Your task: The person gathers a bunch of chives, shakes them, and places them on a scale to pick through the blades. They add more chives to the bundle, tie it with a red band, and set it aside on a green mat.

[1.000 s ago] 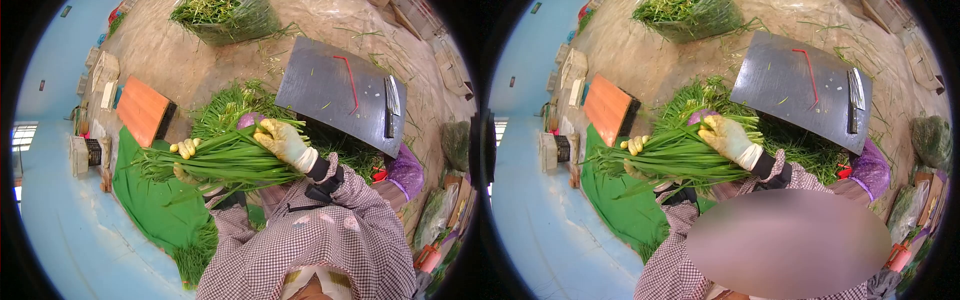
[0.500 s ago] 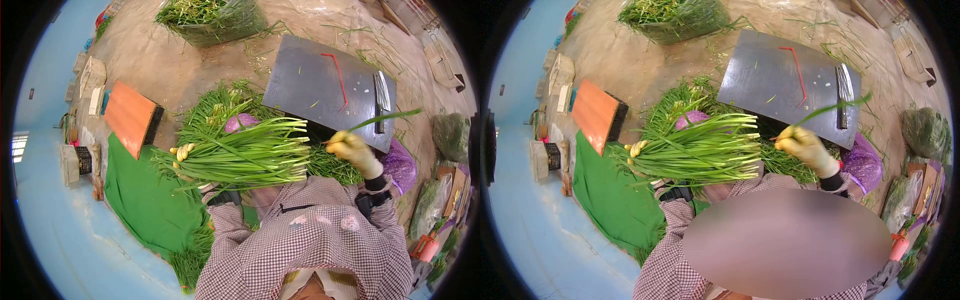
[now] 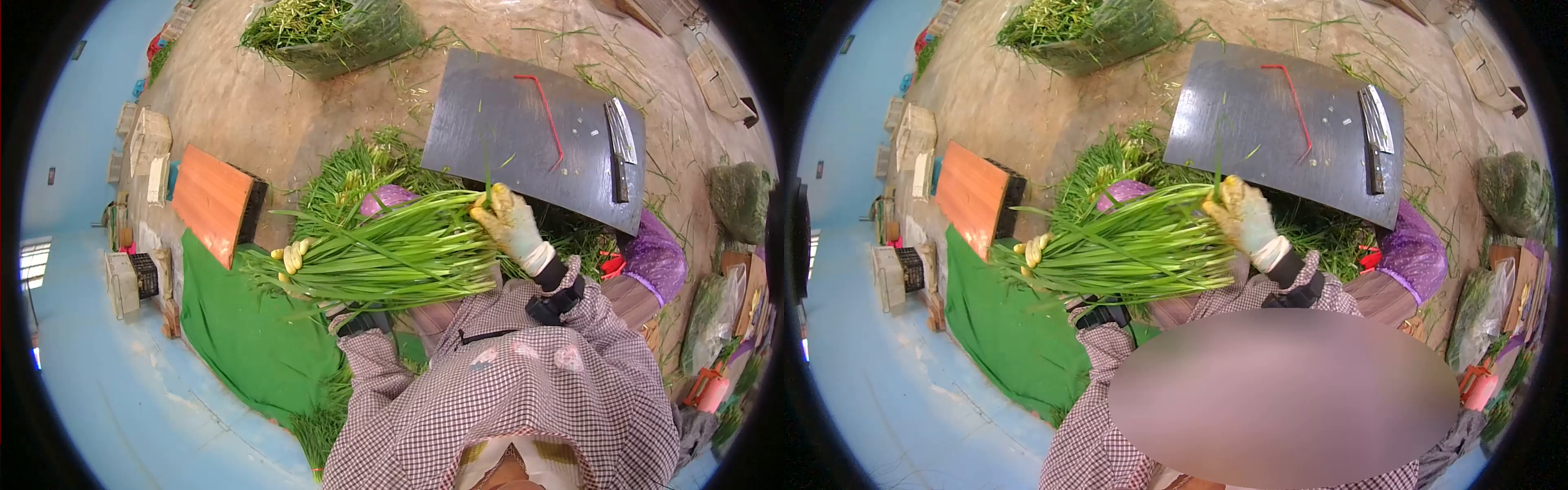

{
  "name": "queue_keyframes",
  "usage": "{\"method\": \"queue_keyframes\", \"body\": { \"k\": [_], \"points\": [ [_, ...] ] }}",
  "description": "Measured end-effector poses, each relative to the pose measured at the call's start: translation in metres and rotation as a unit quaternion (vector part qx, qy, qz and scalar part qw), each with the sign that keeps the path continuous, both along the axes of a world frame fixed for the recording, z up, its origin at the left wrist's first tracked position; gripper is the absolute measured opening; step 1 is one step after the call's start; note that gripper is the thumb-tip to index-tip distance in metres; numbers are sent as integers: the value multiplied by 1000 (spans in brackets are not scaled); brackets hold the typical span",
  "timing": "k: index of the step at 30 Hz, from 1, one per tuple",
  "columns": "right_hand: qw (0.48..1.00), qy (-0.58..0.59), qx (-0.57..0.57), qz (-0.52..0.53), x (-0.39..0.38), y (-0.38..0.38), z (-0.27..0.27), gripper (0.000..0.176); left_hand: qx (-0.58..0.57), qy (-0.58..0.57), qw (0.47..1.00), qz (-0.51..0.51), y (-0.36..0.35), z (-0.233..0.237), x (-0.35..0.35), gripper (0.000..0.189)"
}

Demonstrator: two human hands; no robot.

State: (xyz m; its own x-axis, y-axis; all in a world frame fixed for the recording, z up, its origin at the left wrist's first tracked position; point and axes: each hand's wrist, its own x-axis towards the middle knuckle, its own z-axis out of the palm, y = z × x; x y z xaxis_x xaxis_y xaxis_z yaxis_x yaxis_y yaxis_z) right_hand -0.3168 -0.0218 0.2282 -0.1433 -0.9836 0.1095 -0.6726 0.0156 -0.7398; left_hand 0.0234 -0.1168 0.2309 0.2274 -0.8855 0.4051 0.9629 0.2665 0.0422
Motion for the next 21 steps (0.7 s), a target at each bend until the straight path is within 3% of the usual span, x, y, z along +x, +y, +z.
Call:
{"method": "queue_keyframes", "body": {
  "k": [1, 3, 5, 7, 8, 10, 11, 13, 18, 19, 21],
  "points": [
    [978, 194, -76, 9, -10, 5, -8, 25, 20, 4, 1000, 7, 4, -1, 0, 37],
    [972, 233, -9, -39, -34, 21, -16, 26, 39, 14, 999, 9, 6, -4, -1, 36],
    [939, 296, 168, 41, -63, 43, -28, 29, 37, 28, 999, 4, 6, -7, -1, 37],
    [833, 371, 378, 159, -87, 68, -38, 30, 30, 23, 999, -2, 4, -11, 3, 38],
    [853, 351, 365, 123, -89, 80, -43, 31, 27, 19, 999, -6, 3, -13, 5, 38],
    [965, 196, 158, 71, -77, 72, -3, 32, 13, 14, 1000, -8, 0, -9, 0, 37],
    [992, 109, 49, 39, -63, 67, 16, 34, 6, 10, 1000, -12, 0, -5, -2, 36],
    [997, -55, -54, 10, -30, 45, 31, 38, -14, 21, 1000, -13, -4, 1, -9, 37],
    [992, 111, 61, 1, 30, -11, -19, 61, -96, 15, 995, -19, -11, 12, -17, 40],
    [997, -56, 57, 19, 44, -22, -30, 56, -91, 4, 996, -14, -9, 16, -15, 40],
    [1000, -16, 17, -2, 46, -20, -35, 47, -78, -15, 997, -1, -4, 21, -12, 40]
  ]
}}
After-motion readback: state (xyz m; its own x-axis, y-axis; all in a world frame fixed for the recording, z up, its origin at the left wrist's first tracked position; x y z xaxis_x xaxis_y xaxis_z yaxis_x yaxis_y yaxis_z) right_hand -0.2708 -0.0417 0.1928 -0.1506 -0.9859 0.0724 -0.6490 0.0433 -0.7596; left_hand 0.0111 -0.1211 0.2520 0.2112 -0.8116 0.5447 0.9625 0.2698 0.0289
